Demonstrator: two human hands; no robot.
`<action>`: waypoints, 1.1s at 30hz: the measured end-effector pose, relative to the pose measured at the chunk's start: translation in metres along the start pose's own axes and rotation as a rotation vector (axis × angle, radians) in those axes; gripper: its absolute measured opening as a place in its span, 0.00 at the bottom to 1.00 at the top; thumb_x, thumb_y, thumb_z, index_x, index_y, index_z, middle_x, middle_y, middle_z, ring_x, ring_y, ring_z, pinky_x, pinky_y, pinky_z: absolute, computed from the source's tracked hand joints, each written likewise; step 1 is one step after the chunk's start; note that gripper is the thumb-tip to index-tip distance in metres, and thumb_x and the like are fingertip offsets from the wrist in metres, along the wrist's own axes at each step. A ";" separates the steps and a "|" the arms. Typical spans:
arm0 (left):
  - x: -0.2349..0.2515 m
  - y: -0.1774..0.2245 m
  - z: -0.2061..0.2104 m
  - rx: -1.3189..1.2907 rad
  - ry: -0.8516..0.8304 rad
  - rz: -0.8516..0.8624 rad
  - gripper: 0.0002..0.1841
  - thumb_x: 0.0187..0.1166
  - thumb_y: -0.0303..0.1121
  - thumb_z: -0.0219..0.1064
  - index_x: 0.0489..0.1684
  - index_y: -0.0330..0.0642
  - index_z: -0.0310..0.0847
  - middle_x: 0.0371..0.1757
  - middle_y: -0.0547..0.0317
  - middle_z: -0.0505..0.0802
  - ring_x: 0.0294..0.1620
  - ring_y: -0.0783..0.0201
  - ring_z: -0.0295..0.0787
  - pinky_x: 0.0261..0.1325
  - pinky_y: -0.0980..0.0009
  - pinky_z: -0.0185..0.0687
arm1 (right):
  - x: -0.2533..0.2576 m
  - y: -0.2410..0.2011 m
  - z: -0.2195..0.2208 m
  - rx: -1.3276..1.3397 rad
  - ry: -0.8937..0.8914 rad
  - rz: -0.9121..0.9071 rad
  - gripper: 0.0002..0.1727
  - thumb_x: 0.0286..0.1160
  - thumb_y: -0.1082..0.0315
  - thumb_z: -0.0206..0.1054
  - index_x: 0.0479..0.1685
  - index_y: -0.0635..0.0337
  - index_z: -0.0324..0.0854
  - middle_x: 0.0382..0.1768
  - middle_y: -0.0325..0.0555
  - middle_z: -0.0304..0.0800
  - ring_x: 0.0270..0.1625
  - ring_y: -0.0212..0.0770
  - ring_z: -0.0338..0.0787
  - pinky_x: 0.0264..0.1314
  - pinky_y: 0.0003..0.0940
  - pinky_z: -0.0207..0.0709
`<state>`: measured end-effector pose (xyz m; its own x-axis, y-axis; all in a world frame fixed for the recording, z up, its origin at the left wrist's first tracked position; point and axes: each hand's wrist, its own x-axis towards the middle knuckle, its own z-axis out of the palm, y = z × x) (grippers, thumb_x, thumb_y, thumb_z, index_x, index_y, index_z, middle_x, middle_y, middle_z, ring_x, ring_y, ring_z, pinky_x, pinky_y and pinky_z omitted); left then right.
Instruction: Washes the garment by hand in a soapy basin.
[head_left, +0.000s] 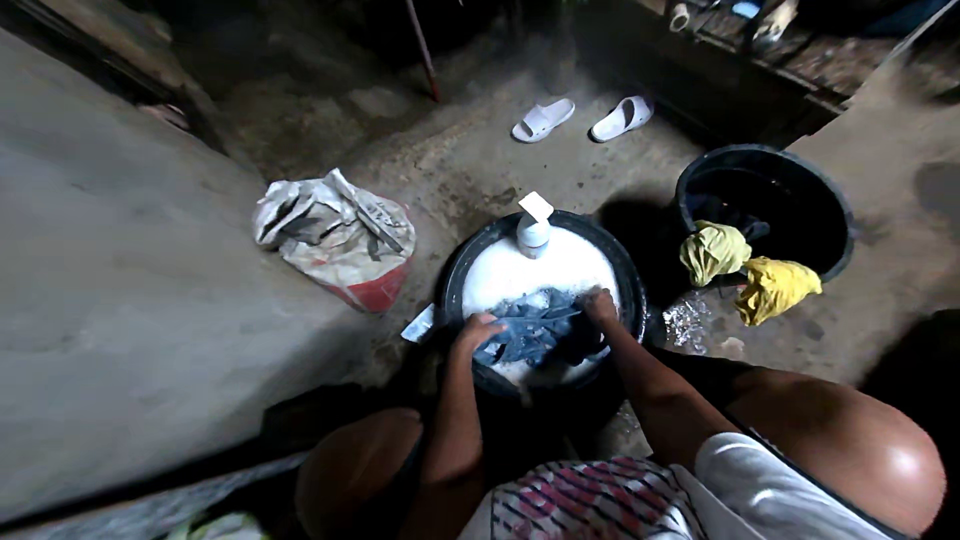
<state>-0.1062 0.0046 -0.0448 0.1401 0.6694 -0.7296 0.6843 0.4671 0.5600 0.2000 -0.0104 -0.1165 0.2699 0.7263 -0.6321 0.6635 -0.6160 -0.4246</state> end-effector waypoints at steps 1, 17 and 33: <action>0.001 0.000 0.002 0.013 0.000 0.005 0.23 0.77 0.35 0.74 0.67 0.29 0.82 0.70 0.34 0.86 0.74 0.44 0.81 0.80 0.48 0.71 | 0.008 0.003 0.005 -0.008 -0.053 0.002 0.31 0.87 0.55 0.60 0.78 0.72 0.72 0.82 0.72 0.67 0.85 0.66 0.70 0.85 0.59 0.66; 0.013 0.014 0.014 -0.009 0.018 0.089 0.20 0.89 0.31 0.59 0.72 0.27 0.78 0.75 0.33 0.82 0.79 0.45 0.76 0.84 0.51 0.67 | 0.046 -0.014 0.000 -0.139 0.199 -0.204 0.44 0.73 0.62 0.71 0.88 0.71 0.58 0.86 0.77 0.57 0.87 0.74 0.61 0.85 0.72 0.55; -0.039 0.081 -0.002 -0.095 -0.005 0.136 0.16 0.86 0.29 0.62 0.65 0.28 0.83 0.68 0.38 0.87 0.71 0.54 0.82 0.77 0.58 0.73 | 0.072 -0.019 0.010 -0.130 -0.043 -0.307 0.34 0.65 0.73 0.78 0.75 0.71 0.76 0.81 0.74 0.66 0.84 0.74 0.65 0.80 0.72 0.62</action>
<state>-0.0579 0.0179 0.0298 0.2304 0.7276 -0.6461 0.5879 0.4251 0.6883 0.2004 0.0509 -0.1605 0.0153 0.8567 -0.5157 0.7934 -0.3243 -0.5151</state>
